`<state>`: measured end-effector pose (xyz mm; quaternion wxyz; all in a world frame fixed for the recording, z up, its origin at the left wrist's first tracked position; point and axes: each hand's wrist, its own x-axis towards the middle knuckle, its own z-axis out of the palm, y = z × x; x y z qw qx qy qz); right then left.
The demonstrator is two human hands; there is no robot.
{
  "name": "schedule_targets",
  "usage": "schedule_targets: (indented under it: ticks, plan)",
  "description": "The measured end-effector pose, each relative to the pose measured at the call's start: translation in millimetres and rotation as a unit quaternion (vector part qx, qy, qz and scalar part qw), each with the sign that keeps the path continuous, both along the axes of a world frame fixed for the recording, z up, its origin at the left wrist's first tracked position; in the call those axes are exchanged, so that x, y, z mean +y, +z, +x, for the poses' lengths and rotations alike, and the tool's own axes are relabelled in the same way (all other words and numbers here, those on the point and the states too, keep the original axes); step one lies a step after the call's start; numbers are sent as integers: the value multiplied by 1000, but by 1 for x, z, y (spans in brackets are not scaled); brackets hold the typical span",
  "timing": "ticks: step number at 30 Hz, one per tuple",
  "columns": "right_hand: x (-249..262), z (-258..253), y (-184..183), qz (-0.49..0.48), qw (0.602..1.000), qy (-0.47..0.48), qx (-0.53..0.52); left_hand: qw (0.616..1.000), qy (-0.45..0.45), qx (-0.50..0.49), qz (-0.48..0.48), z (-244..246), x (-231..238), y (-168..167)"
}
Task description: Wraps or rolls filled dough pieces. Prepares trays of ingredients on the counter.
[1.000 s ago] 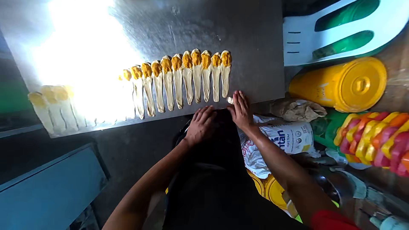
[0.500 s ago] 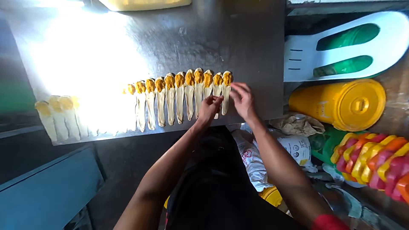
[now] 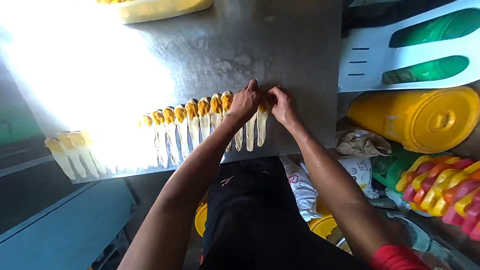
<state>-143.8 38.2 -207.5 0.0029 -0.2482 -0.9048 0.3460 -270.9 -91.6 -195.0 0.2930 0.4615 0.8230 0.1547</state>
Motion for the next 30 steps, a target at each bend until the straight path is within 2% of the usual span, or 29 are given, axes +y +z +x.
schedule_targets:
  ticks: [3,7,10,12,14,16,18,22,26,28,30]
  plan:
    - [-9,14,-5,35,996,-27,81,994,33,-10,103,8,-10,-8]
    - [-42,54,-7,95,989,-12,115,976,9,94,198,38,-36,-14]
    - [-63,76,-22,155,983,8,101,974,-63,159,151,58,-54,-23]
    - [-70,84,-26,159,985,16,66,977,-93,166,96,67,-62,-26]
    - [-69,83,-12,131,991,11,38,981,-89,154,72,71,-65,-24]
    - [-63,78,7,92,995,-12,43,985,-39,135,102,69,-64,-18]
    - [-52,67,10,87,995,-35,39,984,12,128,120,61,-56,-10]
    - [-38,41,-2,71,996,-48,11,993,-11,116,9,45,-34,2]
    - [-33,41,2,-23,997,-80,5,994,-11,77,79,39,-33,-7]
    - [-35,46,0,-72,988,-127,42,992,21,36,120,42,-34,-6]
    - [-38,47,-1,-76,980,-169,75,990,71,-10,119,47,-30,-4]
